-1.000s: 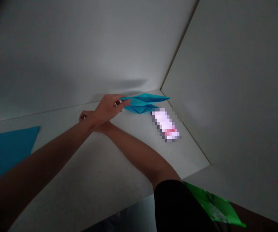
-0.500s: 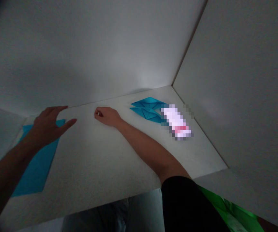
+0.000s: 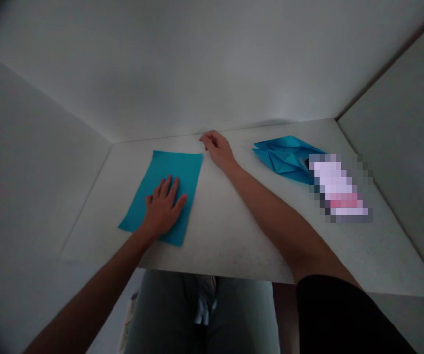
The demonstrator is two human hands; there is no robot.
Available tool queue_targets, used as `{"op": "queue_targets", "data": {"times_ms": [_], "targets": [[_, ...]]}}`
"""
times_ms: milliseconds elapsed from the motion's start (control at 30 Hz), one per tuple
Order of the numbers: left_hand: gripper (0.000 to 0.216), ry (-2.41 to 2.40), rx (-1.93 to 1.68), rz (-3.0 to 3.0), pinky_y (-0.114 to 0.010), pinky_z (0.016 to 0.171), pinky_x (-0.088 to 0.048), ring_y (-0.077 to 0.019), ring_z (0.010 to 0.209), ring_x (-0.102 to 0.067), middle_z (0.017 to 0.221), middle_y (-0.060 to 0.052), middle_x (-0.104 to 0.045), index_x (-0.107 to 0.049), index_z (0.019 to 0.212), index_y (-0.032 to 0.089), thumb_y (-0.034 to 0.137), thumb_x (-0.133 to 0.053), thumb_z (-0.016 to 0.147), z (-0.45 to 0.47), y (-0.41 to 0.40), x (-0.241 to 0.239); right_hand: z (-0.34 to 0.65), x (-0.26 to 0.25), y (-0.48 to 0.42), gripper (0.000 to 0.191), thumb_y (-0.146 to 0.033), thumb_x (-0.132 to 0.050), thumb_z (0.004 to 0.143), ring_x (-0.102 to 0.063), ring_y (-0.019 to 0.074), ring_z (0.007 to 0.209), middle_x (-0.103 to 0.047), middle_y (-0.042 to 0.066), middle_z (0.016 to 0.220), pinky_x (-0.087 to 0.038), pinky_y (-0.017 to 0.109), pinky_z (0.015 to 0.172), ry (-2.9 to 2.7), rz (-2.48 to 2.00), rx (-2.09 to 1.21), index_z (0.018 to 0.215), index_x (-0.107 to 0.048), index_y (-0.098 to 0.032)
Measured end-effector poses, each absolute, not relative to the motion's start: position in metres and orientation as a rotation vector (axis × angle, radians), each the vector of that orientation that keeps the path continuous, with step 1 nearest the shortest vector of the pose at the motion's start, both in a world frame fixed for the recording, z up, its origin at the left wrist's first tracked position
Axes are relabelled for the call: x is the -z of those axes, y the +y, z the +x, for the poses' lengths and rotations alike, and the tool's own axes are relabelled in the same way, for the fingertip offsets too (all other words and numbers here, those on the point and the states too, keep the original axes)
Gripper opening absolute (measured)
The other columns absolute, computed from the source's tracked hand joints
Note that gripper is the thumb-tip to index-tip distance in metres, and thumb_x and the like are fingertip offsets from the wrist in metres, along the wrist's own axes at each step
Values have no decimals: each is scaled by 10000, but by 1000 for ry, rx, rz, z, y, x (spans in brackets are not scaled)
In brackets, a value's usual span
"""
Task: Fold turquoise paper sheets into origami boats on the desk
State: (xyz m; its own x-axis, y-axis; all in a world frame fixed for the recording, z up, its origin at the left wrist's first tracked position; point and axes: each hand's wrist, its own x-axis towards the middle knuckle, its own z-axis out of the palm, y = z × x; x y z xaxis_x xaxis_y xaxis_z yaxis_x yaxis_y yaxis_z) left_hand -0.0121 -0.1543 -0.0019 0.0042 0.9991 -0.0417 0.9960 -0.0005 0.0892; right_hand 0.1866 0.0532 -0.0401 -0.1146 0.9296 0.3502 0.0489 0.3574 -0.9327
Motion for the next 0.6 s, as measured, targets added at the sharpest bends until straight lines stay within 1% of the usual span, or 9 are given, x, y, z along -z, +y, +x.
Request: {"op": "queue_targets", "data": {"times_ms": [67,100,133,167,233,300,367,500,600], "targets": [[669,2039,-110,2231,-634,1162,-446,-449,1495,-518,1727,-147,-511,-587,1634,257,625,-354,1127,23,-129,-14,191,38,55,461,-710,-602,1025,-542,149,693,-548,-32,728,-458,291,691,-1366,-915,-922,920,-650,-264],[614,1981,-160,2267,-629,1138,-453,-438,1419,-572,1630,-140,-612,-686,1533,277,613,-370,1129,35,-115,-23,194,37,56,493,-745,-579,1028,-539,148,691,-533,-33,730,-457,287,681,-1307,-924,-887,913,-634,-269],[553,1929,-230,2300,-621,1132,-447,-415,1365,-603,1537,-122,-682,-752,1436,305,585,-382,1136,42,-102,-31,196,36,57,523,-774,-552,1033,-539,146,687,-518,-35,730,-458,283,673,-1249,-940,-851,905,-619,-272],[507,1907,-330,2328,-616,1147,-427,-399,1351,-606,1483,-110,-708,-765,1400,324,569,-409,1134,44,-88,-38,198,35,57,549,-797,-522,1038,-542,145,683,-505,-36,727,-462,280,668,-1196,-956,-821,897,-605,-272],[489,1947,-520,2339,-622,1181,-381,-413,1389,-567,1476,-135,-683,-734,1413,314,618,-555,1074,34,-63,-43,200,34,58,591,-827,-469,1045,-549,141,675,-486,-39,715,-470,274,664,-1132,-980,-788,883,-586,-270],[608,2025,-605,2281,-637,1190,-358,-455,1421,-522,1484,-184,-640,-692,1413,274,692,-691,972,11,-40,-37,199,33,57,615,-845,-454,1041,-555,139,674,-482,-39,709,-475,272,661,-1140,-984,-789,872,-581,-267],[686,2026,-584,2237,-633,1180,-367,-477,1420,-504,1480,-214,-607,-665,1368,247,729,-767,891,-14,-23,-22,197,33,54,628,-857,-463,1032,-554,139,674,-487,-37,708,-475,271,655,-1183,-971,-800,855,-582,-265],[696,1971,-556,2241,-607,1152,-407,-478,1385,-509,1418,-219,-592,-650,1242,228,730,-849,803,-43,-2,10,196,32,51,640,-854,-470,1033,-544,135,664,-482,-35,697,-474,266,640,-1239,-944,-830,823,-586,-261],[576,1937,-583,2282,-587,1131,-420,-455,1330,-536,1325,-197,-627,-665,1096,218,697,-837,826,-48,9,19,197,33,52,627,-845,-498,1031,-538,133,660,-474,-36,690,-467,258,627,-1255,-934,-854,821,-585,-261]]}}
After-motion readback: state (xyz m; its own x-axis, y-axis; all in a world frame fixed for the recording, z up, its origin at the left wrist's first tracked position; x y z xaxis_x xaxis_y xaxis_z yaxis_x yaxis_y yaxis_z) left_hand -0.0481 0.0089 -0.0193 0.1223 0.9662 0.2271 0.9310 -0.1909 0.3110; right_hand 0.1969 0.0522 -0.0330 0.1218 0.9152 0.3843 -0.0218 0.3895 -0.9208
